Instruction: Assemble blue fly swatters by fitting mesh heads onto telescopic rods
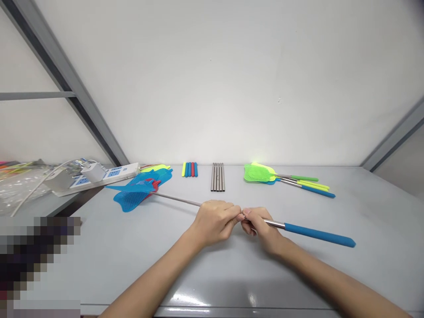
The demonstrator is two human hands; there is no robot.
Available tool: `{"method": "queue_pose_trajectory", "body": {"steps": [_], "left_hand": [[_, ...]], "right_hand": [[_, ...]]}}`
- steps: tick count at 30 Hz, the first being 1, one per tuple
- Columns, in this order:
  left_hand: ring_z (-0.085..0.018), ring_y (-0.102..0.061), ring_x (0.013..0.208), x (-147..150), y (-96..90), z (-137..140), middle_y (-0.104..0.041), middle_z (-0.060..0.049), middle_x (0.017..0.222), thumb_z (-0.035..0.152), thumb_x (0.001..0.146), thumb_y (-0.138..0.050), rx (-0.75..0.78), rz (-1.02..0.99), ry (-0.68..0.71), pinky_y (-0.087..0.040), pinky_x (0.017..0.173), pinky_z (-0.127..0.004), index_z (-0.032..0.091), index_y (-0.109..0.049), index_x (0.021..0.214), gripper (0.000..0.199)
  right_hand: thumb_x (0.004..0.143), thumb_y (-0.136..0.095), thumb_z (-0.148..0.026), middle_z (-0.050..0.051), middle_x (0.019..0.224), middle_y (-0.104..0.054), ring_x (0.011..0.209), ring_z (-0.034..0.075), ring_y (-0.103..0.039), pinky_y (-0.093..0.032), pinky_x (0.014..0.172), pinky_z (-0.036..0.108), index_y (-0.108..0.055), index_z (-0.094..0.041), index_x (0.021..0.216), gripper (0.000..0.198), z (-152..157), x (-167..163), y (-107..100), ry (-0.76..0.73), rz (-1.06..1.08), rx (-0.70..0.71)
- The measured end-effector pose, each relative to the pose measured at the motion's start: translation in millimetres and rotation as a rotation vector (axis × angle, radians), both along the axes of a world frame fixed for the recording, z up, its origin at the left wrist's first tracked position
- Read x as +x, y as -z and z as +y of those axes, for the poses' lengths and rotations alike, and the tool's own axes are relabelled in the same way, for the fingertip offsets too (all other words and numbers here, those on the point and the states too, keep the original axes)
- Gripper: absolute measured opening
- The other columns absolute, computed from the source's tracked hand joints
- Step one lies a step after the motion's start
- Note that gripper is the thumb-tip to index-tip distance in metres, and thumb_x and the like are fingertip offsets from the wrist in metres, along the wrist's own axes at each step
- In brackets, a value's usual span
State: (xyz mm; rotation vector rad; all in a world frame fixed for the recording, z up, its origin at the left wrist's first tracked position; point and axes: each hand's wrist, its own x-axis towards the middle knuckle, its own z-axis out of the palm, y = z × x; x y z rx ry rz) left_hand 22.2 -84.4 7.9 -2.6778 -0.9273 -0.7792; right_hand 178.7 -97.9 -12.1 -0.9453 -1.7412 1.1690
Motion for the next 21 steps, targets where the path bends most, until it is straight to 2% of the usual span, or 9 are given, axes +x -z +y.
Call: {"method": "queue_pose_trajectory", "body": {"steps": [4,9,12,21], "left_hand": [[-0.008,-0.042,0.047,-1.8,-7.8,-0.5,-0.048,0.003,0.051,0.026,0.086,-0.031,-0.058,-0.004,0.074,-0.025,0.048,-0.022,0.018,-0.042,0.061,0.029],[-0.008,-0.039,0.046,-4.2,-11.5,-0.9,-0.043,0.003,0.048,0.027,0.086,-0.032,-0.054,-0.012,0.094,-0.025,0.048,-0.022,0.017,-0.039,0.057,0.032],[-0.008,-0.037,0.046,-5.9,-12.2,-0.3,-0.041,0.004,0.048,0.027,0.086,-0.032,-0.047,-0.028,0.090,-0.024,0.047,-0.022,0.017,-0.039,0.056,0.032],[-0.008,-0.035,0.045,-10.3,-15.1,1.1,-0.039,0.004,0.047,0.028,0.086,-0.033,-0.021,-0.026,0.074,-0.023,0.047,-0.023,0.017,-0.038,0.056,0.033]], "right_hand": [[0.086,-0.026,-0.033,-0.003,0.046,-0.026,0.045,0.008,-0.026,-0.022,0.046,0.024,-0.025,-0.018,0.048,0.041,-4.2,3.8,-7.5,-0.010,-0.091,0.186],[0.086,-0.028,-0.026,-0.004,0.050,-0.023,0.047,0.008,-0.023,-0.022,0.047,0.024,-0.021,-0.018,0.054,0.034,-4.5,8.0,-11.6,-0.025,-0.101,0.406],[0.087,-0.029,-0.023,-0.004,0.051,-0.021,0.047,0.008,-0.022,-0.021,0.046,0.023,-0.021,-0.018,0.054,0.034,-3.9,9.6,-11.2,-0.038,-0.086,0.436],[0.087,-0.029,-0.024,-0.004,0.050,-0.021,0.047,0.008,-0.022,-0.021,0.047,0.023,-0.021,-0.018,0.054,0.035,-6.1,12.1,-14.2,-0.040,-0.091,0.409]]}}
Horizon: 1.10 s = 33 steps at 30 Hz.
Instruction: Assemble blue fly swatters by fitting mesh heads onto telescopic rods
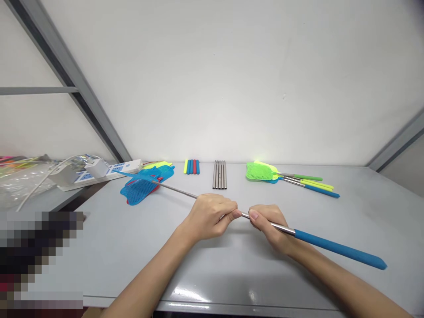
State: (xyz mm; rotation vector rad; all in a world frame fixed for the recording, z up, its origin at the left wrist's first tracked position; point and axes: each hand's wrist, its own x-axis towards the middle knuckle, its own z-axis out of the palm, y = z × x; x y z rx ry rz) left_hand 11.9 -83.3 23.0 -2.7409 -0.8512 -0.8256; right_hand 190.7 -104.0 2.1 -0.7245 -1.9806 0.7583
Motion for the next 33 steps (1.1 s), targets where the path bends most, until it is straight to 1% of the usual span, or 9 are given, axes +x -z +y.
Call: {"method": "queue_pose_trajectory", "body": {"steps": [12,20,22,25,30,33], "left_hand": [[-0.008,-0.037,0.046,-6.0,-2.4,0.8,-0.041,0.004,0.048,0.027,0.086,-0.032,-0.021,0.013,-0.006,-0.025,0.048,-0.022,0.017,-0.040,0.056,0.033],[-0.009,-0.036,0.047,-0.2,7.3,-4.0,-0.044,0.003,0.051,0.029,0.085,-0.037,0.083,-0.080,-0.023,-0.023,0.047,-0.023,0.017,-0.046,0.062,0.027],[-0.009,-0.036,0.047,1.8,9.4,-5.8,-0.045,0.003,0.051,0.029,0.085,-0.039,0.088,-0.090,-0.038,-0.023,0.047,-0.023,0.017,-0.047,0.063,0.026],[-0.009,-0.037,0.048,4.0,10.9,-7.8,-0.047,0.003,0.053,0.029,0.084,-0.040,0.079,-0.102,-0.057,-0.024,0.048,-0.023,0.017,-0.049,0.066,0.024],[-0.009,-0.039,0.050,5.8,12.3,-8.2,-0.048,0.002,0.055,0.029,0.086,-0.038,0.057,-0.122,-0.089,-0.027,0.049,-0.023,0.017,-0.051,0.070,0.024],[-0.009,-0.040,0.052,5.5,12.9,-7.1,-0.049,0.002,0.056,0.029,0.086,-0.036,0.024,-0.116,-0.113,-0.028,0.050,-0.023,0.017,-0.051,0.071,0.025]], "right_hand": [[0.087,-0.031,-0.022,-0.004,0.050,-0.022,0.047,0.008,-0.023,-0.021,0.047,0.024,-0.022,-0.018,0.054,0.034,0.7,5.2,-1.9,-0.013,-0.020,0.067],[0.086,-0.032,-0.024,-0.004,0.048,-0.023,0.044,0.007,-0.023,-0.020,0.045,0.024,-0.023,-0.018,0.052,0.036,-0.5,9.7,-10.2,0.023,-0.064,0.106],[0.086,-0.031,-0.028,-0.004,0.048,-0.026,0.044,0.007,-0.026,-0.022,0.046,0.024,-0.025,-0.018,0.051,0.037,0.3,10.6,-11.5,0.029,-0.088,0.058],[0.086,-0.029,-0.034,-0.003,0.047,-0.031,0.045,0.008,-0.030,-0.024,0.047,0.023,-0.030,-0.017,0.048,0.041,2.3,10.3,-10.3,0.012,-0.091,-0.058],[0.085,-0.033,-0.040,-0.003,0.046,-0.030,0.046,0.008,-0.030,-0.023,0.047,0.023,-0.037,-0.016,0.047,0.045,3.7,4.7,-3.3,0.023,0.060,-0.245],[0.084,-0.035,-0.041,-0.003,0.045,-0.030,0.045,0.008,-0.030,-0.023,0.045,0.023,-0.040,-0.016,0.049,0.044,3.8,0.4,-0.1,0.025,0.107,-0.347]]}}
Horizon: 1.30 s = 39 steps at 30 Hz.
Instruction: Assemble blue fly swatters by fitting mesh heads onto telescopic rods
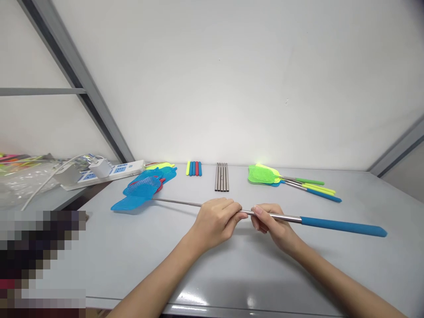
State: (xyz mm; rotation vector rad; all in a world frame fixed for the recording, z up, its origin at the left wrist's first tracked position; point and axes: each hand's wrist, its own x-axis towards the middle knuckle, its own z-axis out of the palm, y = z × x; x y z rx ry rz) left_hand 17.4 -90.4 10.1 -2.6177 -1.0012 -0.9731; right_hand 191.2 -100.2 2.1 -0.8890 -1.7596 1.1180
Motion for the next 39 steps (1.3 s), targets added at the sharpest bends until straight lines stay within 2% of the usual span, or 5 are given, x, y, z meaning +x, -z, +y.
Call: {"method": "queue_pose_trajectory", "body": {"steps": [10,18,24,34,39], "left_hand": [[-0.011,-0.041,0.058,2.8,2.0,-0.2,-0.048,0.001,0.062,0.027,0.088,-0.033,-0.115,0.082,-0.013,-0.030,0.052,-0.023,0.018,-0.051,0.076,0.024],[-0.013,-0.044,0.068,9.7,10.3,-2.1,-0.051,-0.002,0.076,0.009,0.080,-0.034,-0.190,0.118,-0.022,-0.034,0.061,-0.025,0.016,-0.048,0.084,0.017],[-0.014,-0.043,0.063,11.9,14.1,-1.0,-0.052,-0.001,0.071,0.013,0.082,-0.033,-0.175,0.147,-0.077,-0.031,0.058,-0.027,0.017,-0.046,0.076,0.015],[-0.011,-0.047,0.057,8.3,10.1,-0.9,-0.053,0.002,0.062,0.015,0.081,-0.036,-0.132,0.092,-0.015,-0.030,0.054,-0.024,0.019,-0.049,0.070,0.018],[-0.010,-0.046,0.054,6.7,7.5,-0.6,-0.052,0.003,0.059,0.016,0.081,-0.036,-0.107,0.079,0.006,-0.029,0.052,-0.023,0.018,-0.047,0.066,0.019]], "right_hand": [[0.082,-0.038,-0.045,-0.004,0.042,-0.028,0.042,0.007,-0.027,-0.021,0.043,0.023,-0.038,-0.016,0.045,0.047,5.3,-8.0,3.1,0.071,0.020,-0.199],[0.081,-0.038,-0.044,-0.006,0.037,-0.028,0.035,0.006,-0.028,-0.021,0.038,0.021,-0.042,-0.016,0.046,0.045,10.0,-13.8,13.9,0.038,0.151,-0.308],[0.081,-0.035,-0.049,-0.006,0.034,-0.029,0.031,0.006,-0.028,-0.020,0.035,0.020,-0.044,-0.015,0.045,0.050,7.6,-19.6,20.5,0.003,0.224,-0.447],[0.081,-0.026,-0.055,-0.004,0.033,-0.032,0.033,0.006,-0.031,-0.023,0.039,0.021,-0.045,-0.014,0.043,0.058,6.5,-16.5,24.0,-0.011,0.073,-0.345],[0.082,-0.024,-0.054,-0.003,0.034,-0.032,0.036,0.007,-0.032,-0.024,0.041,0.022,-0.039,-0.016,0.041,0.059,4.8,-16.9,19.6,-0.016,0.022,-0.281]]}}
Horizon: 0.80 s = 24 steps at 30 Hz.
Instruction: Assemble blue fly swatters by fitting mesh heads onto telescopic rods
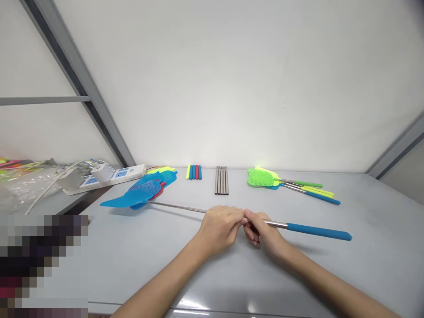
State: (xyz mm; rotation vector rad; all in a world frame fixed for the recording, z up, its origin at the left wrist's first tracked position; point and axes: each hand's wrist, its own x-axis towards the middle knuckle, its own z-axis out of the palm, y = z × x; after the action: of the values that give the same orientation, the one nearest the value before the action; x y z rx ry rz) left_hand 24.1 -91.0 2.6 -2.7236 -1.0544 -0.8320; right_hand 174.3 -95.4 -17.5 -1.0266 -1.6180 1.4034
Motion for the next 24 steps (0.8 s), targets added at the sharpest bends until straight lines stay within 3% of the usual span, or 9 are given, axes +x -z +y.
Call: {"method": "queue_pose_trajectory", "body": {"steps": [6,10,15,24], "left_hand": [[-0.010,-0.040,0.046,-5.2,-1.9,0.2,-0.048,0.002,0.052,0.021,0.083,-0.031,0.211,-0.059,0.042,-0.024,0.048,-0.025,0.018,-0.043,0.061,0.025],[-0.010,-0.039,0.043,-4.9,-5.4,-0.6,-0.046,0.002,0.049,0.024,0.085,-0.028,0.369,-0.052,0.091,-0.022,0.047,-0.027,0.018,-0.043,0.060,0.030],[-0.009,-0.038,0.043,-6.2,-7.1,2.7,-0.047,0.002,0.049,0.027,0.086,-0.026,0.377,-0.016,0.138,-0.023,0.046,-0.026,0.018,-0.041,0.059,0.033],[-0.009,-0.037,0.044,-12.1,-11.5,4.6,-0.048,0.002,0.050,0.027,0.086,-0.028,0.413,-0.012,0.164,-0.024,0.047,-0.026,0.018,-0.041,0.060,0.030]], "right_hand": [[0.086,-0.024,-0.047,-0.004,0.045,-0.029,0.046,0.007,-0.029,-0.024,0.046,0.022,-0.029,-0.016,0.046,0.050,-12.6,0.5,-16.7,-0.049,-0.108,0.167],[0.088,-0.026,-0.040,-0.004,0.051,-0.022,0.049,0.008,-0.022,-0.021,0.046,0.023,-0.023,-0.017,0.052,0.042,-18.9,4.2,-20.8,-0.055,-0.174,0.373],[0.088,-0.028,-0.030,-0.004,0.052,-0.021,0.048,0.008,-0.020,-0.021,0.046,0.024,-0.021,-0.018,0.055,0.036,-16.9,9.5,-16.3,-0.067,-0.228,0.605],[0.087,-0.029,-0.021,-0.004,0.050,-0.021,0.046,0.008,-0.021,-0.022,0.047,0.024,-0.020,-0.018,0.056,0.033,-19.9,14.1,-19.3,-0.091,-0.269,0.746]]}}
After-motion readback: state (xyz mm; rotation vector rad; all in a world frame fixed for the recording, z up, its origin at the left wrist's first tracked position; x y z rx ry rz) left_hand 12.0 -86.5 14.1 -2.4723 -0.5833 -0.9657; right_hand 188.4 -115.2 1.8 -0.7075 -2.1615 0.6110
